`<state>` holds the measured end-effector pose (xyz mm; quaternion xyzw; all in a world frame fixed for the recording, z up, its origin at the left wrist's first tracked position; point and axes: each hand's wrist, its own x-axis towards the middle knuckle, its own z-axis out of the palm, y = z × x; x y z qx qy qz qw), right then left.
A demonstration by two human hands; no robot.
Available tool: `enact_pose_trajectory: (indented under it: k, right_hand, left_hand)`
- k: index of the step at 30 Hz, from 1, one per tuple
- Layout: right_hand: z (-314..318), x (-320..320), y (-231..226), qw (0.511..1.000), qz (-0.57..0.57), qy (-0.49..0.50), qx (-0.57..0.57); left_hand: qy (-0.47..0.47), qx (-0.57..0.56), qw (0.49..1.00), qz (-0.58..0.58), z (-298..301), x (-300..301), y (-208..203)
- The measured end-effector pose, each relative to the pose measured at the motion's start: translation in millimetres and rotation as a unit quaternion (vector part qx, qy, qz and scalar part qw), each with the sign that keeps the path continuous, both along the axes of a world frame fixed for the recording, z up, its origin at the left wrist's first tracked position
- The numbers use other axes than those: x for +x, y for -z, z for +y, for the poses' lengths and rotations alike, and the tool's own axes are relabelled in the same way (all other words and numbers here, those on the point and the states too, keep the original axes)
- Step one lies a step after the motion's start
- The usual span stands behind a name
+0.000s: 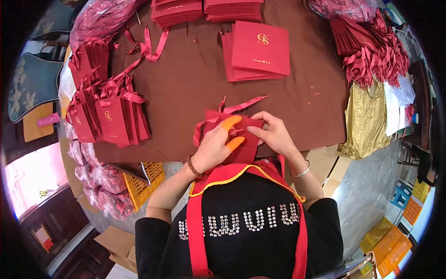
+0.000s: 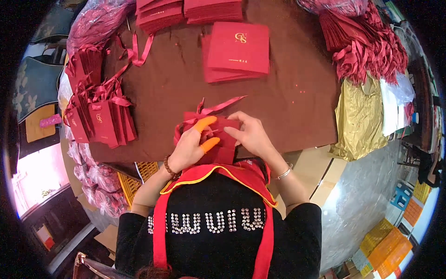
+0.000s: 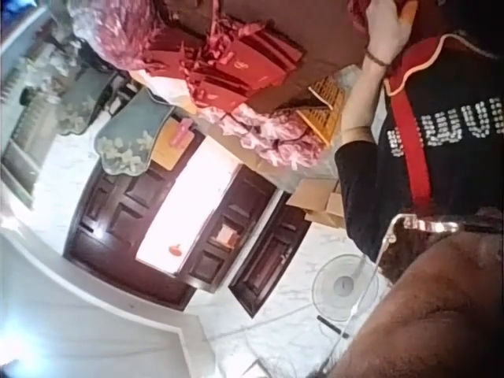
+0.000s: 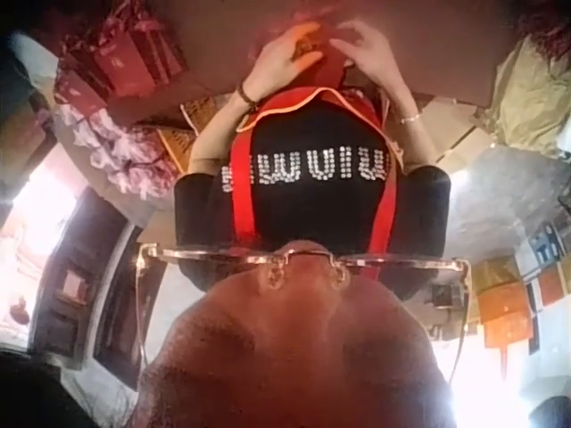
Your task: The person threads pink ribbons onto red gift bags to create handles, then ties the ribbons by hand using an orange threading tool.
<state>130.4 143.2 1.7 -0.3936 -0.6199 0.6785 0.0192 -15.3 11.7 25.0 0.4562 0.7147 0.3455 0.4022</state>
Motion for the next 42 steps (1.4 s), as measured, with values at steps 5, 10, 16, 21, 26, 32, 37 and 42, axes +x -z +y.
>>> enact_pose_trajectory:
  k: [5, 10, 16, 21, 26, 32, 37, 42]
  right_hand:
    - [1.5, 1.5, 6.0, 0.999, 0.036, 0.004, -0.012]
    - [2.8, 2.7, 10.1, 0.999, 0.037, -0.008, -0.008]
    - [1.6, 3.9, 19.1, 0.997, 0.077, 0.007, -0.013]
    - [1.9, 2.1, 9.4, 0.998, 0.052, -0.013, 0.019]
    - [1.7, 3.0, 6.9, 0.996, 0.038, -0.033, 0.079]
    - [1.6, 2.9, 6.5, 0.993, 0.037, -0.046, 0.103]
    - [3.7, 6.0, 4.0, 0.986, 0.079, -0.078, 0.127]
    - [3.8, 10.8, -0.9, 0.987, 0.096, -0.082, 0.1]
  left_hand:
    - [-0.008, 0.062, 0.997, 0.051, -3.4, -2.9, 15.3]
    - [-0.004, 0.08, 0.989, 0.123, 0.1, 2.2, 16.9]
    - [-0.023, 0.062, 0.986, 0.154, 5.1, 6.9, 16.2]
    - [-0.048, 0.168, 0.964, 0.2, 11.1, 7.7, 19.5]
    - [-0.049, 0.166, 0.961, 0.214, 11.5, 8.9, 25.6]
    - [-0.021, 0.17, 0.947, 0.271, 9.4, 12.4, 31.3]
    - [0.034, 0.193, 0.917, 0.346, 12.5, 19.0, 19.6]
    - [0.034, 0.216, 0.91, 0.353, 11.4, 22.9, 16.0]
